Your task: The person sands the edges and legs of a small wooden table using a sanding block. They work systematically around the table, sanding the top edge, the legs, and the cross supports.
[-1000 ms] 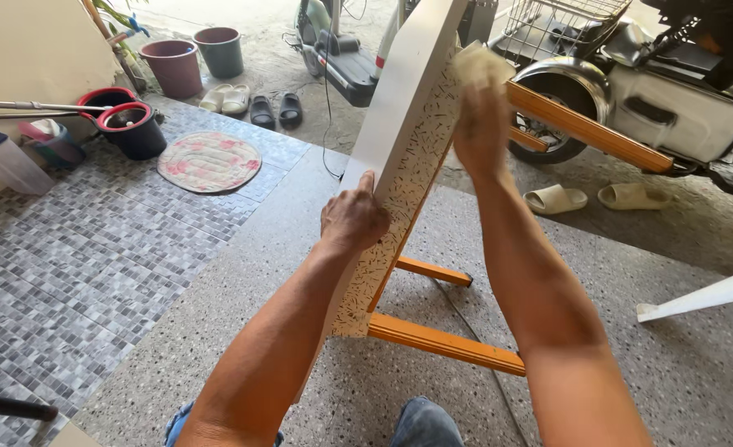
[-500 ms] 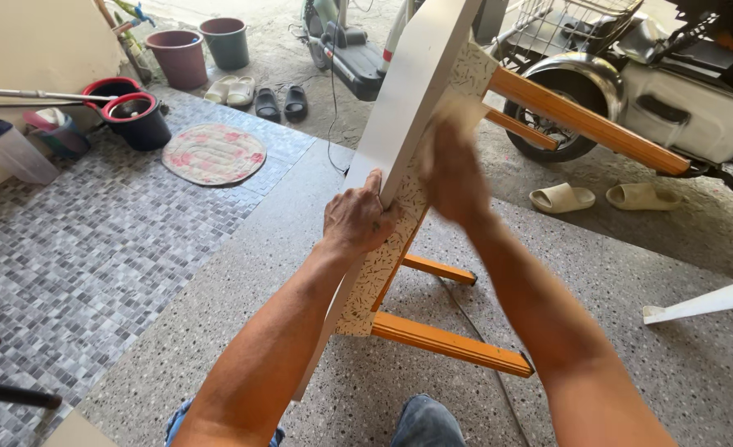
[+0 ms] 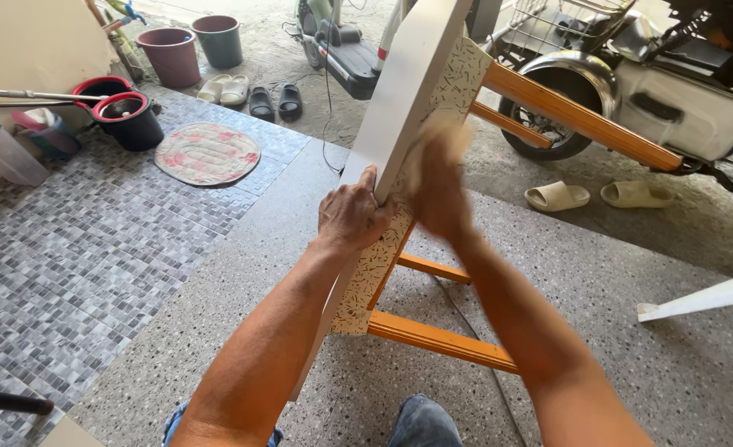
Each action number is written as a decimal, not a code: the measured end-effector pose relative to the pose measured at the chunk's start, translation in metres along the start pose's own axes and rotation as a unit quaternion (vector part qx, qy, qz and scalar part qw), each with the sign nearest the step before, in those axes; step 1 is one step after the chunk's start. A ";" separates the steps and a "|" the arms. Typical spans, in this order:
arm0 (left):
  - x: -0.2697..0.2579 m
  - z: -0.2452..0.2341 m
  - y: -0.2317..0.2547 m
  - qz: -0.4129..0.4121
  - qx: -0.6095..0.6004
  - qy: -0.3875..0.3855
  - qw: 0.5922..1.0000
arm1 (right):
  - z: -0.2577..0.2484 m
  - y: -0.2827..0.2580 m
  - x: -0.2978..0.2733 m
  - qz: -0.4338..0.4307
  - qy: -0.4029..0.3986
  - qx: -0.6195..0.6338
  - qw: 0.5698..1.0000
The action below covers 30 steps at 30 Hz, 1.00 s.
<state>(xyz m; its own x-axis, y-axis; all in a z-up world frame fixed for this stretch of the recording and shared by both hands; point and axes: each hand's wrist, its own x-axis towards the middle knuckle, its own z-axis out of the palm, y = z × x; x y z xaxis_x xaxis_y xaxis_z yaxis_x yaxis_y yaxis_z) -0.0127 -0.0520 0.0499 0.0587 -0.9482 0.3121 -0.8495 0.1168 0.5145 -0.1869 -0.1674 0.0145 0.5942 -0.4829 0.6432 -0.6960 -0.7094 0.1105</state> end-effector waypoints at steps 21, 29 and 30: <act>0.008 -0.003 0.001 -0.024 0.005 -0.009 1.000 | 0.023 -0.032 0.019 0.086 0.095 -0.021 0.992; 0.002 -0.011 0.011 -0.056 -0.016 -0.030 0.998 | 0.007 -0.140 -0.103 -0.188 -0.007 -0.074 0.979; 0.000 -0.011 0.011 -0.059 -0.016 -0.021 0.998 | 0.003 -0.135 -0.097 -0.112 -0.055 -0.021 0.992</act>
<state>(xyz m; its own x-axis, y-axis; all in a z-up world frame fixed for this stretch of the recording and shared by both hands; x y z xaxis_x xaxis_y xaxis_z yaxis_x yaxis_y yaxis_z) -0.0163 -0.0476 0.0643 0.1345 -0.9675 0.2142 -0.8213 0.0121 0.5704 -0.1491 -0.0269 -0.0652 0.7753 -0.3700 0.5118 -0.5560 -0.7843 0.2752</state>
